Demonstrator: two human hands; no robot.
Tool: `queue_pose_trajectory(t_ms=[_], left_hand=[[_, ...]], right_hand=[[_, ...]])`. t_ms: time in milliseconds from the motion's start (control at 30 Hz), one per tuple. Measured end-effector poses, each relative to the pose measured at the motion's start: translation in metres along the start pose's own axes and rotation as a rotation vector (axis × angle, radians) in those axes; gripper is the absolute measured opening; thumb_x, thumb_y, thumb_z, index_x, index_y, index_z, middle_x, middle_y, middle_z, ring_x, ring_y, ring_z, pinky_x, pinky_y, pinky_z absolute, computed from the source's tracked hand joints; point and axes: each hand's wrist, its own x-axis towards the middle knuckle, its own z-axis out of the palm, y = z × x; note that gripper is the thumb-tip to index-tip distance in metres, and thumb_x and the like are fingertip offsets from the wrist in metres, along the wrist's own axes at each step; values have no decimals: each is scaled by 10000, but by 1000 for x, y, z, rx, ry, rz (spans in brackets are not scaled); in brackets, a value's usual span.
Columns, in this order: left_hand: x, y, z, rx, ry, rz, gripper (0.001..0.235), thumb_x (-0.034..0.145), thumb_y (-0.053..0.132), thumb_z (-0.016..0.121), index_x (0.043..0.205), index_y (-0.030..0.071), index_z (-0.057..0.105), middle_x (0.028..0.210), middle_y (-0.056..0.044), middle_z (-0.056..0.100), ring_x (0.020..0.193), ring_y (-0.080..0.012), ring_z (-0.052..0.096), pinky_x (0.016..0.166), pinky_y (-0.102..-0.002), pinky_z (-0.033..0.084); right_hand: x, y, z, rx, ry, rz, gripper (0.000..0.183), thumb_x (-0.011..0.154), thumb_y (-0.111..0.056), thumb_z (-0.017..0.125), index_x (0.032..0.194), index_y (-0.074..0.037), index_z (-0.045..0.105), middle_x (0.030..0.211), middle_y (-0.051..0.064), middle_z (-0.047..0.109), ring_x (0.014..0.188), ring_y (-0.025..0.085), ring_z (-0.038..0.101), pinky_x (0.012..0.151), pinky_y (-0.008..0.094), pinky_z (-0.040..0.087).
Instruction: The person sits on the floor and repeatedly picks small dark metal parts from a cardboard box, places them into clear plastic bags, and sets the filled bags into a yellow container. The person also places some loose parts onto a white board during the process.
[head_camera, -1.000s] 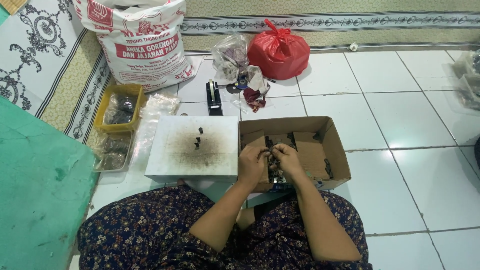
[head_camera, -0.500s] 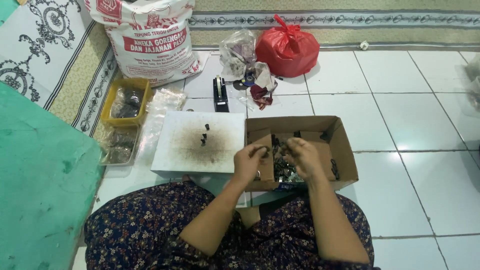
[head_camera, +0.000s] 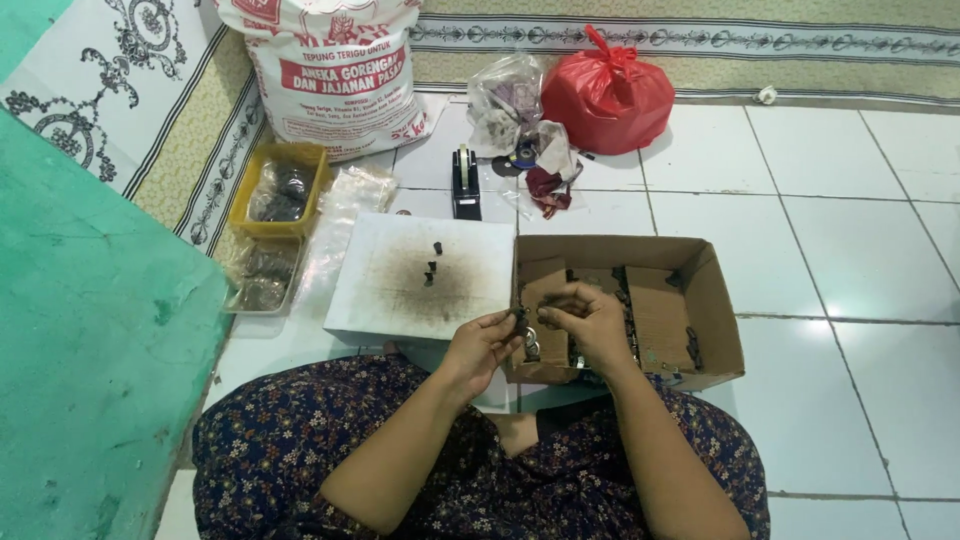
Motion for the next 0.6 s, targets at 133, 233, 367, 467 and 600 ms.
queue_pose_trajectory(t_ms=[133, 233, 367, 467, 600], left_hand=[[-4, 1, 3, 13, 2, -3, 488, 967, 166, 739, 1360, -82, 588, 1172, -158, 677, 1035, -173, 671, 918, -273, 623], [-2, -5, 2, 4, 15, 19, 435, 952, 145, 753, 1316, -60, 631, 1114, -139, 697, 1009, -174, 696, 899, -271, 630], [-6, -2, 4, 16, 48, 47, 414, 924, 129, 786, 1267, -70, 668, 1121, -149, 695, 1039, -202, 691, 925, -291, 616], [-6, -3, 4, 47, 76, 75, 387, 917, 111, 791, 1239, -76, 687, 1126, -178, 699, 1062, -231, 689, 932, -319, 616], [-6, -5, 3, 125, 124, 117, 352, 917, 81, 784, 1213, -88, 699, 1120, -211, 696, 1064, -264, 690, 924, -357, 627]], right_hand=[[0, 18, 7, -76, 23, -52, 229, 813, 106, 768, 1039, 70, 757, 923, 239, 782, 828, 239, 729, 732, 393, 644], [-2, 17, 12, -171, 20, -81, 234, 852, 93, 714, 1065, 30, 786, 948, 253, 781, 838, 270, 750, 733, 421, 654], [-5, 9, 22, -304, 41, -192, 191, 829, 55, 777, 1011, 4, 807, 852, 228, 777, 800, 305, 755, 666, 424, 659], [-4, 13, 22, -443, 37, -252, 166, 806, 30, 816, 959, -33, 819, 800, 182, 778, 774, 289, 754, 630, 406, 664], [-3, 18, 22, -536, -27, -249, 114, 804, 0, 832, 910, -38, 822, 753, 172, 774, 735, 284, 746, 608, 404, 653]])
